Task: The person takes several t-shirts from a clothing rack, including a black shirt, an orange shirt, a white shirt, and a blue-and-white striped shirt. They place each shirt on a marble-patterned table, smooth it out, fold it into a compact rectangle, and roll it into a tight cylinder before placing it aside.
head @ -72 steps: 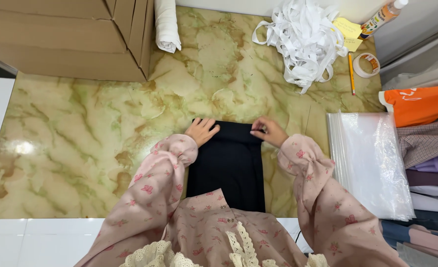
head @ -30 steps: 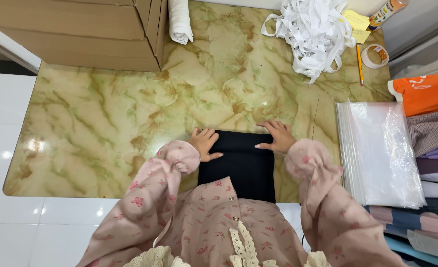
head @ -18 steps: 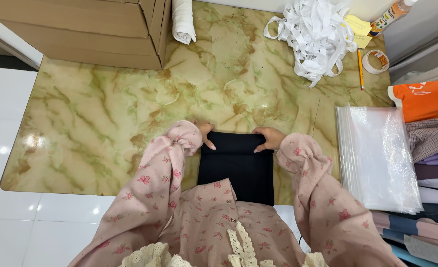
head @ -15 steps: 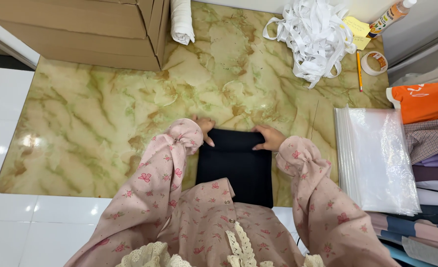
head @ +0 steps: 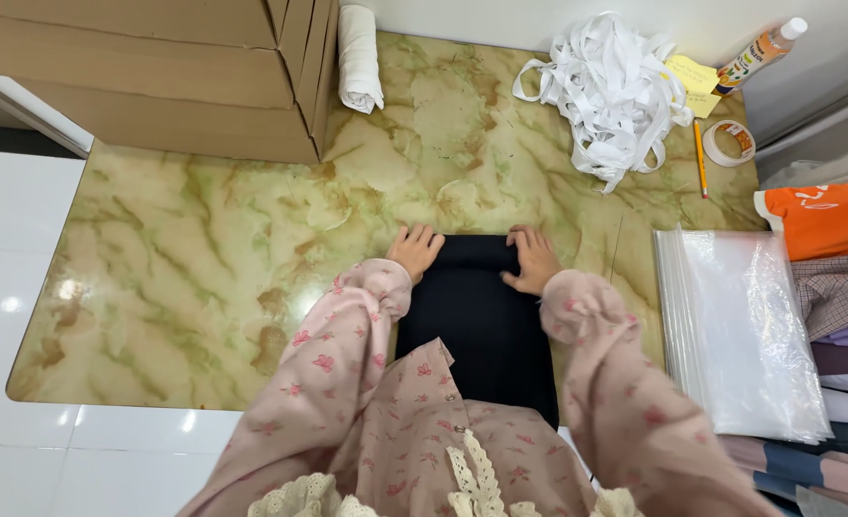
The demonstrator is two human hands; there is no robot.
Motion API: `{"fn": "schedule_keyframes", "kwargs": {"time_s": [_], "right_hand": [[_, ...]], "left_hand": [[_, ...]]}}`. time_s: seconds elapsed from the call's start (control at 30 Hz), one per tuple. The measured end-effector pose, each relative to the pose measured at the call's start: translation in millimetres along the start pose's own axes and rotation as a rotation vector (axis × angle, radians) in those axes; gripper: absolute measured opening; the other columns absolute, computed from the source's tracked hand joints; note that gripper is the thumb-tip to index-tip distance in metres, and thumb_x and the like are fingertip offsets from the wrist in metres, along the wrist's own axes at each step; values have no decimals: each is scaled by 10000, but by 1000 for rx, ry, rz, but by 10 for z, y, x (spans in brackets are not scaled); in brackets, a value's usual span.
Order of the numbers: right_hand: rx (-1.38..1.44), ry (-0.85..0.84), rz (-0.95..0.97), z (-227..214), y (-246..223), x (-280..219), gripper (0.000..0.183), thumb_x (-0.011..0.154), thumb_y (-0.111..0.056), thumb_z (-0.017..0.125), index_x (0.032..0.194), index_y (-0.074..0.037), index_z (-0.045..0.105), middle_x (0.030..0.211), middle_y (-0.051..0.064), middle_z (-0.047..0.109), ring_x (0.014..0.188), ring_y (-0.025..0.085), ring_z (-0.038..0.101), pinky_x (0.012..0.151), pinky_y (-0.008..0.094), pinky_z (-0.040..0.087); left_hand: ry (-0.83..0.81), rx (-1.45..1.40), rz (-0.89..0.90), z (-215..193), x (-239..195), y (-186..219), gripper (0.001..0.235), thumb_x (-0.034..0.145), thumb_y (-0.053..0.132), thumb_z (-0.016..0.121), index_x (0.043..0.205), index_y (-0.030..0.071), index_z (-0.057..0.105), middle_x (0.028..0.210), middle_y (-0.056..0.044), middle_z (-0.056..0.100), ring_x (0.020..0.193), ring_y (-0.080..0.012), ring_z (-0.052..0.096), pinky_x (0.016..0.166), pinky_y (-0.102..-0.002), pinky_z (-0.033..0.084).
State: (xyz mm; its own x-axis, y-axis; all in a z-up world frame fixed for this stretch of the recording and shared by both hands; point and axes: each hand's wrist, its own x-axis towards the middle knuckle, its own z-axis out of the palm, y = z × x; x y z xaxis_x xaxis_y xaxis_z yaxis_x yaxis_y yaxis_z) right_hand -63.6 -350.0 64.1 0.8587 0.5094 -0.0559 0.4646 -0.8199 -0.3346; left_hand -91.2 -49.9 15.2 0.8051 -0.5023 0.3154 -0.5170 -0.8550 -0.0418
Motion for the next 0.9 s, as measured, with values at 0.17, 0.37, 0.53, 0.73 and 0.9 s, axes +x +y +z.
{"fn": "schedule_keyframes", "kwargs": {"time_s": [0.17, 0.37, 0.53, 0.73, 0.9], "right_hand": [[446, -195, 34, -253, 163, 60, 554, 807, -443, 845, 1124, -143, 503, 1175, 161, 618, 1212, 407, 580, 1069, 505, 407], [515, -443, 87, -81, 372, 402, 888, 652, -444, 961, 1340, -120, 504, 1273, 221, 644, 1298, 386, 555, 1155, 448, 388], [174, -587, 43, 225, 386, 549, 987, 564, -567, 970, 1373, -169, 570, 1337, 116, 655, 1333, 289, 564, 1153, 389, 414], [-39, -384, -20, 136, 161, 360, 863, 620, -610, 903, 1313, -245, 542, 1247, 66, 642, 1250, 304, 608, 1097, 429, 474], [-193, -124, 25, -35, -65, 370, 669, 800, -344, 817, 1281, -188, 380, 1232, 96, 431, 1208, 419, 549, 1042, 511, 492]], "left_hand": [[-470, -534, -161, -199, -29, -272, 546, 787, 578, 742, 1073, 178, 505, 1107, -65, 549, 1126, -304, 510, 975, -545, 283], [-633, -783, -380, 268, 178, -592, 698, 680, 521, 905, 1205, 281, 513, 1165, 0, 573, 1160, -259, 549, 997, -505, 359], [-987, -725, -348, -847, 367, -380, 1019, 682, 481, 903, 1513, 139, 423, 1520, -243, 453, 1459, -401, 393, 1195, -565, 273], [-760, -346, -206, 200, 259, -386, 1036, 582, 635, 918, 1377, 184, 431, 1359, -87, 554, 1311, -307, 502, 1064, -606, 223], [-337, -84, -182, 177, 398, -364, 809, 620, 355, 939, 1202, 190, 402, 1215, -92, 487, 1161, -311, 472, 926, -491, 269]]}}
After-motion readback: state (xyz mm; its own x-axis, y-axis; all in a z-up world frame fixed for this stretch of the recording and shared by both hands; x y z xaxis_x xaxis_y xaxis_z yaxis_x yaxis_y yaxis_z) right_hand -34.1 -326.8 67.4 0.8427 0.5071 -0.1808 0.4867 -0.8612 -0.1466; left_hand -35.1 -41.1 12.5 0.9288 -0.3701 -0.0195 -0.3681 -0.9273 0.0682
